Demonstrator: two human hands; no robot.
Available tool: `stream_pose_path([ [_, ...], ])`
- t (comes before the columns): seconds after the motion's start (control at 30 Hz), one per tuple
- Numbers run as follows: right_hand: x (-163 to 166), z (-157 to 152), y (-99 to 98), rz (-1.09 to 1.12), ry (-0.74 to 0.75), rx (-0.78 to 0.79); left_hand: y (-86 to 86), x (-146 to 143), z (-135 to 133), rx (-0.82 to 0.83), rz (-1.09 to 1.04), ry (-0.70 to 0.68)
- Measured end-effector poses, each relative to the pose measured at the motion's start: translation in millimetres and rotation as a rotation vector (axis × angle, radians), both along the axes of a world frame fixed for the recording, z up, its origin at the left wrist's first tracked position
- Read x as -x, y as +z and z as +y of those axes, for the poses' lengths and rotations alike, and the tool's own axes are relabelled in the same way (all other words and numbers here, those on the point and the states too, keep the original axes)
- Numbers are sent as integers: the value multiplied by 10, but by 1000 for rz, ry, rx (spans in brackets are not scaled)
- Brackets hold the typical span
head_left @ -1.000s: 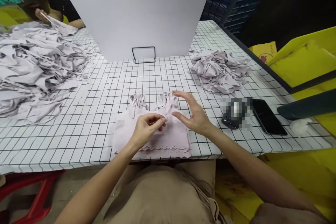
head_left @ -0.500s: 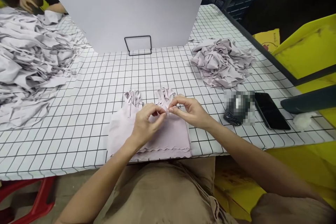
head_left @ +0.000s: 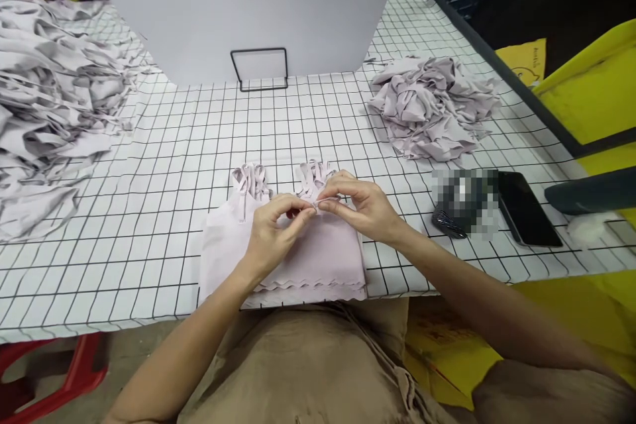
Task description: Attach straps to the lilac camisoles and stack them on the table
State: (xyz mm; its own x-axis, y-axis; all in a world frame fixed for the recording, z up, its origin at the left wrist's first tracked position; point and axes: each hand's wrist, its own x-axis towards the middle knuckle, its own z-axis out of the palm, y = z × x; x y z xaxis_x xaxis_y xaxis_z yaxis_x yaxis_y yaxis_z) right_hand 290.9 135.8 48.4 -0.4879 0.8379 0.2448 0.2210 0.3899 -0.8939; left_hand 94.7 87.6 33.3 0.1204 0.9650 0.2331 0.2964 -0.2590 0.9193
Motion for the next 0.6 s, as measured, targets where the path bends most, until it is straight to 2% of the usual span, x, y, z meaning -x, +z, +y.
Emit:
stream_pose_path([
  [0.13, -47, 88, 11, -104, 37, -31, -146, 73, -20, -85, 483, 23],
  [0.23, -40, 168, -4, -261, 124, -66, -201, 93, -47, -47, 665, 87],
  [0.4, 59, 241, -61, -373, 261, -123, -199, 132, -95, -67, 601, 59],
  [0.6, 163, 273, 19, -517, 464, -241, -214, 178, -144, -155, 496, 33],
])
